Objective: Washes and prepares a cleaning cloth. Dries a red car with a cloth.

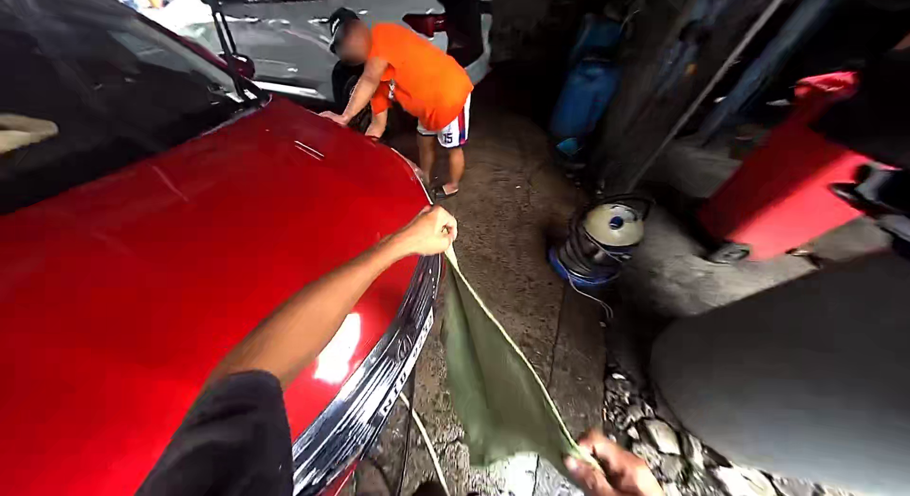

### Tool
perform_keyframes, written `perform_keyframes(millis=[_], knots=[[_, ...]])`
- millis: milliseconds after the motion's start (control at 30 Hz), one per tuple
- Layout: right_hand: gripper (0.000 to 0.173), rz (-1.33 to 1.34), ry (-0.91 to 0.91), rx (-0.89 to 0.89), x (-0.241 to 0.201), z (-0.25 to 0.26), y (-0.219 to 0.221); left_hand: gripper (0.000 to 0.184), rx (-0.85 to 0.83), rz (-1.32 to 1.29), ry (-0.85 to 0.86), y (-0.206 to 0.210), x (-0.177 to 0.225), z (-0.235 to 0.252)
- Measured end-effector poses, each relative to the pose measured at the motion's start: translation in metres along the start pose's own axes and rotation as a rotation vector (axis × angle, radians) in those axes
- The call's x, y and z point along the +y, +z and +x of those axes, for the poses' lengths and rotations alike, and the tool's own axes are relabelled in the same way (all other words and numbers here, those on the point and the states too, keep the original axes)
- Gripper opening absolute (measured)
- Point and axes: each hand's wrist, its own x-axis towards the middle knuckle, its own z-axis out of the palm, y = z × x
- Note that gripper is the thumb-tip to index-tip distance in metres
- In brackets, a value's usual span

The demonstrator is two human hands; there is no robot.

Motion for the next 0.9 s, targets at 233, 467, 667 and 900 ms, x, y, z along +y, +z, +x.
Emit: perform_keyframes(millis=[233,467,667,900], knots=[[0.018,-0.253,-0.107,-0.244,0.03,0.319,-0.078,0.017,0.28,-0.026,-0.305,-0.065,-0.13,0.233],[0.025,-0.285,-0.025,-0.087,0.104,0.585,-0.168,0.015,0.326,-0.054,-0.468,-0.089,-0.274,0.473],[0.025,-0.142,-0.012,-0.306,0.134,0.789,-0.247,0.018,0.212,0.116,-0.515,-0.133,-0.356,0.625],[0.027,-0.223,0.108,-0.87,0.157,1.02,-0.201,0.02,0.094,0.213,-0.73,-0.167,-0.491,0.686]])
